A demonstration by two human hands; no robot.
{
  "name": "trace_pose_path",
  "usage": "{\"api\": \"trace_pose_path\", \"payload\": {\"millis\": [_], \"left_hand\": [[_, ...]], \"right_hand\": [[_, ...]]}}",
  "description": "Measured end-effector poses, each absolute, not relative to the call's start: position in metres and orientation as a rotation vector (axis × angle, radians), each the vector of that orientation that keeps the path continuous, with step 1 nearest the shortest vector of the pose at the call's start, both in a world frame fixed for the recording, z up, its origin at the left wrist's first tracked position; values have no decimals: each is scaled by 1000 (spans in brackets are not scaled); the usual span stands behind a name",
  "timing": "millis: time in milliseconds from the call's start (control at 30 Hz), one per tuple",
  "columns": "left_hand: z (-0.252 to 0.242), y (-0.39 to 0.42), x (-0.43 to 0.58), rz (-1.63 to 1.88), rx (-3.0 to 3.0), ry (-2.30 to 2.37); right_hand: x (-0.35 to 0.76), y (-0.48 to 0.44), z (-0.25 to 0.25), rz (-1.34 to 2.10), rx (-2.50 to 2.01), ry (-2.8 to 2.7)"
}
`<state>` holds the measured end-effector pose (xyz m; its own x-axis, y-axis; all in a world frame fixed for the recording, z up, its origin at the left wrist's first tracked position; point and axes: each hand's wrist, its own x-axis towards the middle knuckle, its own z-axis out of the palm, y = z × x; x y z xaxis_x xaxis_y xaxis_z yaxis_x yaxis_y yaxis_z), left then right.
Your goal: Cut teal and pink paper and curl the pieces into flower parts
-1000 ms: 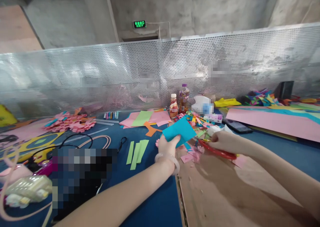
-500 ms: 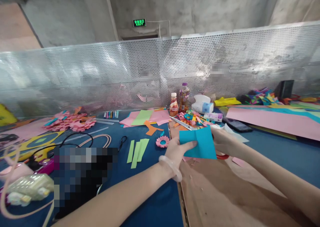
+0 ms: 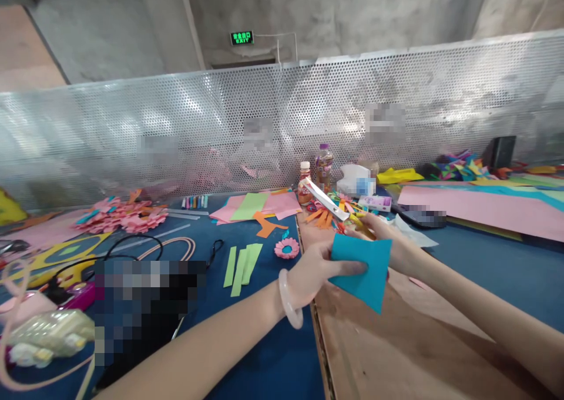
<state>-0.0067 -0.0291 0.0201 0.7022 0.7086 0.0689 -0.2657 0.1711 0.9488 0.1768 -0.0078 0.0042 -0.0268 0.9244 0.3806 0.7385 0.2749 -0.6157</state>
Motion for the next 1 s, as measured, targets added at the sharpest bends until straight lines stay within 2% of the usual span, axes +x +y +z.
{"api": "trace_pose_path", "payload": {"millis": [233,533,767,867,1000], "left_hand": [[28,-26,-13,617,1183,413],[24,-31,-10,656,1178,424],[31,-37,-4,898,1092,505],[36,-21,-12,1231,1051,601],[41,12,-30,1616,962,833]], "right_hand": [[186,-11,16,35,-1523,-1960],[184,-17,16,-285,-1385,-2192],[182,-12,11,-190,-1472,-1867],[190,-6,9,5,-1612,-1674],[191,-7,12,371,-1628,-1723]]}}
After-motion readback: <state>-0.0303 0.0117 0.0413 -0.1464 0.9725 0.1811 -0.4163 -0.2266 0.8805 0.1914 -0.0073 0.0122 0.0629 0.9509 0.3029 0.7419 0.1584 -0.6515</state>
